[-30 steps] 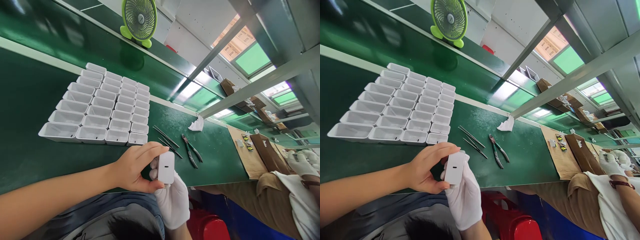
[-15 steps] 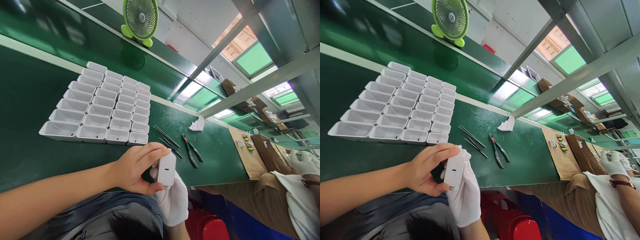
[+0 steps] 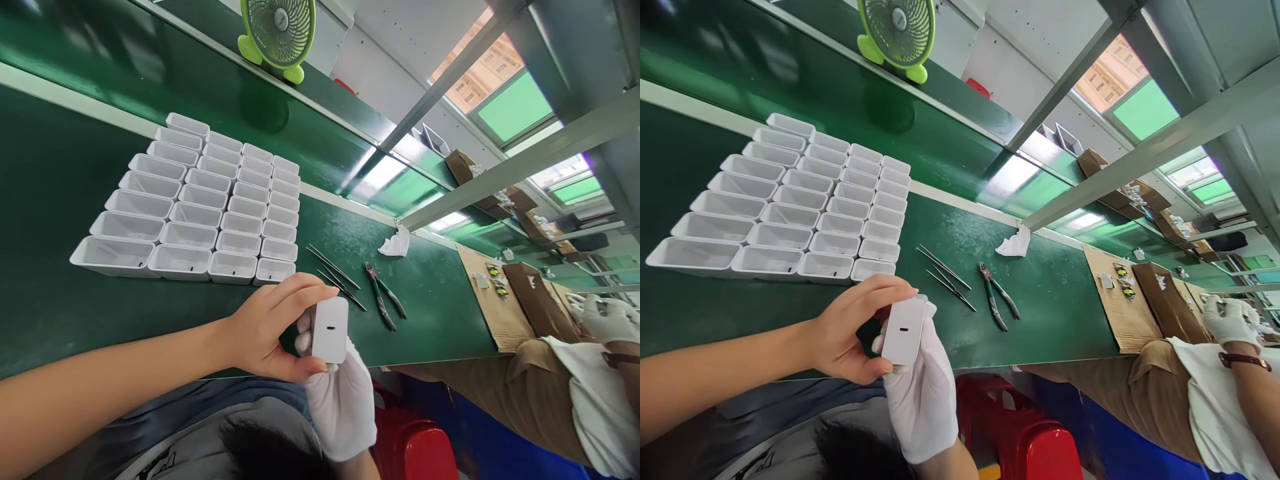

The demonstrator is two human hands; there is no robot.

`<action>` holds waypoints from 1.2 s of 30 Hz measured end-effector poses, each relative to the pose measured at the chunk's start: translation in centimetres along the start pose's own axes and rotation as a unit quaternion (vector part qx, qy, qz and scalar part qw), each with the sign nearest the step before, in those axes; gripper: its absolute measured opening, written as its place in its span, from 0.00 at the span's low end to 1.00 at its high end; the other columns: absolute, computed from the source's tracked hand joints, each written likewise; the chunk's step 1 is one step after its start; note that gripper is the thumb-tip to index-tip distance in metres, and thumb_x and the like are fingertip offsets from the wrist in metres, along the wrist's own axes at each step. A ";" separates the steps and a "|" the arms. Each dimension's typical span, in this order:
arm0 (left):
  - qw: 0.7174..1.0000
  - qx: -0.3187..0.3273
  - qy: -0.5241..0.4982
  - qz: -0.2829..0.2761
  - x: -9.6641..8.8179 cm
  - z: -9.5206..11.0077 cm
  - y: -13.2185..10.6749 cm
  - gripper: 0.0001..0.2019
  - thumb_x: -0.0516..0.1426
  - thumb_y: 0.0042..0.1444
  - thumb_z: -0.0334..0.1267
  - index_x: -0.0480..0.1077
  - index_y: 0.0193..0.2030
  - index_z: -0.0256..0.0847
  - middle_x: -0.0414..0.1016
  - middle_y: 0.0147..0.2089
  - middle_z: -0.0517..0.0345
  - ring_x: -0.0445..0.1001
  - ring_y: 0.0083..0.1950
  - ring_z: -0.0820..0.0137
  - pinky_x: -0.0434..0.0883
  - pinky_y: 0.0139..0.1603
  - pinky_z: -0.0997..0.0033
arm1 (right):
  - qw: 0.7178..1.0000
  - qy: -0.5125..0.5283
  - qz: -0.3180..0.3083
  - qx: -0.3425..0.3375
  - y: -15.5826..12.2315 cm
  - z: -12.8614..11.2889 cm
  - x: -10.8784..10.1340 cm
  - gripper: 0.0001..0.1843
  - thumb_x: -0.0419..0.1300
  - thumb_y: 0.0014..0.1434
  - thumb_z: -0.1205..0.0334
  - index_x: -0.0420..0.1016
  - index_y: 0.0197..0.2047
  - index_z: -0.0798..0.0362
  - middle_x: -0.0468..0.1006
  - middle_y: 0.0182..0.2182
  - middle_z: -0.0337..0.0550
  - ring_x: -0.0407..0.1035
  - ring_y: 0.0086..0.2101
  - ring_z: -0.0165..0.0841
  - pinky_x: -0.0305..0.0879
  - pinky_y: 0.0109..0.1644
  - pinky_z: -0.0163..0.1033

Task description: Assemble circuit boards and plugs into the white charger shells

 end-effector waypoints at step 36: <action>0.957 -0.142 -0.249 -0.051 1.5 -2.3 -0.8 0.20 0.61 0.59 0.33 0.66 0.58 0.42 0.71 0.53 0.43 0.75 0.43 0.65 0.74 0.37 0.72 | 0.854 -0.386 0.045 -0.345 -1.7 -8.3 -0.6 0.29 0.64 0.60 0.76 0.68 0.61 0.45 0.78 0.52 0.42 0.74 0.51 0.31 0.74 0.56 0.41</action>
Point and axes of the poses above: each hand's wrist, its own y-axis towards the middle knuckle, its own x-axis out of the palm, z = x × y, the point moved 10 cm from there along y, towards the middle knuckle
